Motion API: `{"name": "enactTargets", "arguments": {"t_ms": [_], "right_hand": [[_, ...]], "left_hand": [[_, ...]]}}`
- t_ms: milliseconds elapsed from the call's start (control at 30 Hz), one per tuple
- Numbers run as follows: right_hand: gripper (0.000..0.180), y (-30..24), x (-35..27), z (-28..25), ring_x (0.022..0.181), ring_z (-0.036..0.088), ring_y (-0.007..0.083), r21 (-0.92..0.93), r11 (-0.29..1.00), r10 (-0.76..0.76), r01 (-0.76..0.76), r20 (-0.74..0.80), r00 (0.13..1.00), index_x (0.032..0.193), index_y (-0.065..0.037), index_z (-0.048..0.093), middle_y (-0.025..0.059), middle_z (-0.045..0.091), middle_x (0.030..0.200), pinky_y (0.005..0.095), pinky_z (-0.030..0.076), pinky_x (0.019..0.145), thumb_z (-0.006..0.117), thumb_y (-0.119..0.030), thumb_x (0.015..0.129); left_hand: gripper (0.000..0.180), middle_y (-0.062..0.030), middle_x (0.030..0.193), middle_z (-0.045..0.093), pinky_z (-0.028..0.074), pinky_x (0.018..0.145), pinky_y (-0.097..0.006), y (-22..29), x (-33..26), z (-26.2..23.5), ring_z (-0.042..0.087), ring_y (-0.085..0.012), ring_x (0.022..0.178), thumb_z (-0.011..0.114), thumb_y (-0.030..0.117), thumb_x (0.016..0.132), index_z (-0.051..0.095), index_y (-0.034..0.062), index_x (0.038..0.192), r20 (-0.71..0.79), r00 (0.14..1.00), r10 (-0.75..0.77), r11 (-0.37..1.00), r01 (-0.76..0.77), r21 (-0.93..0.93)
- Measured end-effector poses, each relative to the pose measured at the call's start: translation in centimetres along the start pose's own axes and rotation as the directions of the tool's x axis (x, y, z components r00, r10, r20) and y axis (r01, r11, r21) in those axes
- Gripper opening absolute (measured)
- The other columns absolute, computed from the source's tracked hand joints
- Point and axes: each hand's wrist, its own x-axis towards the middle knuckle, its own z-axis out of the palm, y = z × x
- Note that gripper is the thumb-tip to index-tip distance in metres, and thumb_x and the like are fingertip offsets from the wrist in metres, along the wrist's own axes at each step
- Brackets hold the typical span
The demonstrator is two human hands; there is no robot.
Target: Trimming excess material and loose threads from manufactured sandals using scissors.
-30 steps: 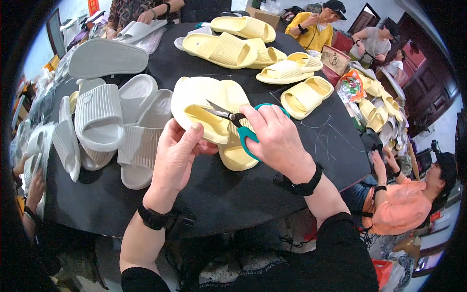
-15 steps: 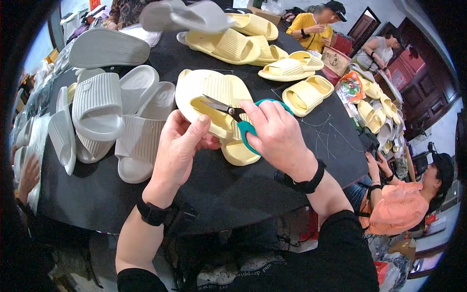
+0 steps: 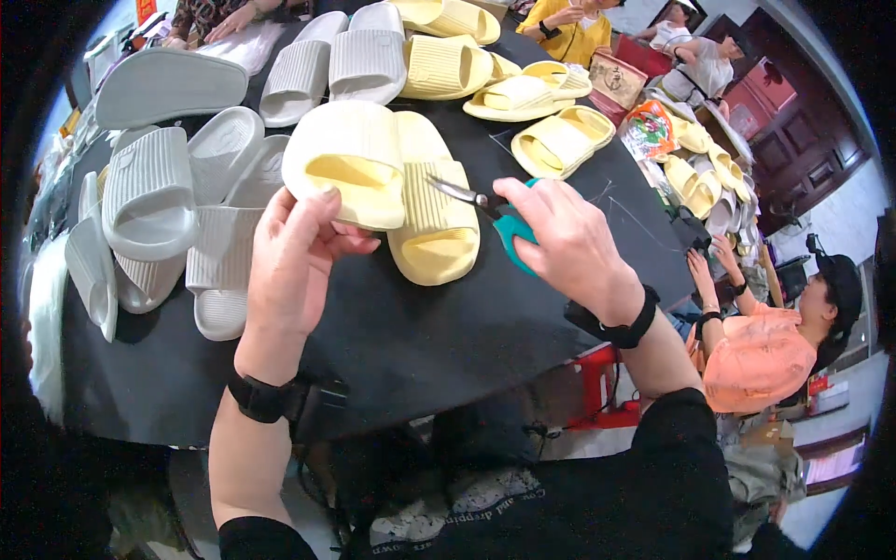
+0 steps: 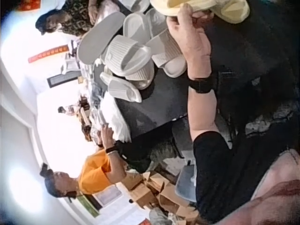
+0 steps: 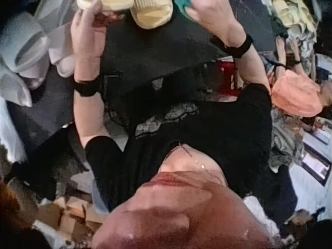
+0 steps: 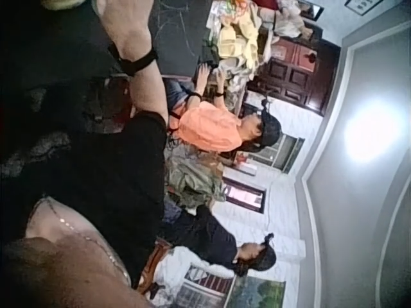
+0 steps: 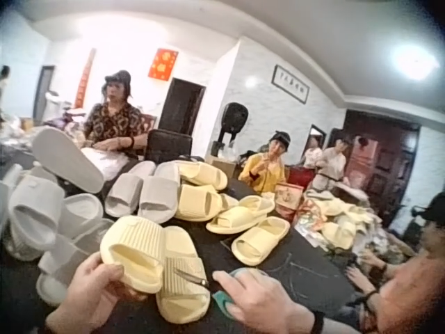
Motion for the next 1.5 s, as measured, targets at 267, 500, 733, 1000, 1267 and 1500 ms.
{"name": "enactTargets", "arguments": {"t_ms": [267,500,733,1000,1267,1500], "right_hand": [[0.049,1.9,-3.1,0.6,0.089,0.051,0.0278,-0.09,0.993,-0.062,0.077,0.158,0.985,0.113,-0.007,0.05,0.0105,0.048,0.09,0.0382,0.042,0.078,0.069,-0.013,0.068],[0.056,2.1,-3.0,1.8,0.089,0.051,0.0277,-0.102,0.984,-0.133,0.148,0.144,0.981,0.115,-0.006,0.05,0.012,0.048,0.093,0.0379,0.043,0.08,0.072,-0.011,0.064],[0.053,1.7,-1.9,2.9,0.084,0.052,0.0271,-0.128,0.971,-0.194,0.204,0.089,0.977,0.113,-0.005,0.051,0.011,0.047,0.088,0.0371,0.044,0.075,0.07,-0.01,0.064],[0.028,1.4,-1.6,2.8,0.074,0.053,0.0197,-0.195,0.94,-0.273,0.282,0.068,0.959,0.104,-0.004,0.055,0.0052,0.049,0.076,0.0297,0.043,0.061,0.052,-0.012,0.078],[0.027,1.1,-2.2,3.1,0.065,0.055,0.0182,-0.161,0.942,-0.282,0.293,0.086,0.956,0.104,-0.004,0.055,0.0043,0.049,0.072,0.0287,0.046,0.054,0.052,-0.012,0.078],[0.037,1.0,-1.6,2.2,0.07,0.062,0.0319,0.254,0.965,0.032,-0.064,0.129,0.991,0.108,-0.004,0.053,0.0156,0.059,0.077,0.0359,0.05,0.06,0.066,-0.011,0.074]], "left_hand": [[0.031,-0.0093,0.087,0.064,0.055,0.065,-0.033,0.2,0.0,-0.3,0.063,-0.0143,0.071,0.058,0.019,0.088,0.051,-0.0014,0.11,-0.002,1.0,0.024,1.0,-0.024,-0.002],[0.026,-0.0067,0.077,0.059,0.053,0.066,-0.036,0.1,0.0,-0.1,0.058,-0.0157,0.067,0.051,0.022,0.092,0.052,0.0014,0.107,-0.031,0.999,0.027,0.998,-0.025,0.063],[0.028,-0.0072,0.078,0.059,0.053,0.065,-0.035,0.2,0.3,-0.5,0.059,-0.0165,0.071,0.052,0.023,0.092,0.052,0.001,0.109,-0.017,1.0,0.021,0.997,-0.019,0.072],[0.027,-0.0059,0.079,0.061,0.053,0.062,-0.032,0.1,0.1,-0.1,0.06,-0.0131,0.067,0.058,0.02,0.088,0.052,0.0006,0.105,-0.029,0.999,0.029,0.999,-0.029,0.019],[0.029,-0.0068,0.079,0.062,0.054,0.063,-0.032,0.0,-0.1,-0.1,0.062,-0.0153,0.069,0.059,0.021,0.087,0.051,0.0009,0.107,-0.032,0.999,0.023,1.0,-0.023,0.01],[0.028,-0.0079,0.078,0.061,0.055,0.062,-0.033,0.2,0.0,-0.2,0.062,-0.0165,0.068,0.058,0.018,0.087,0.05,0.0005,0.107,-0.051,0.998,0.021,1.0,-0.021,0.0]]}}
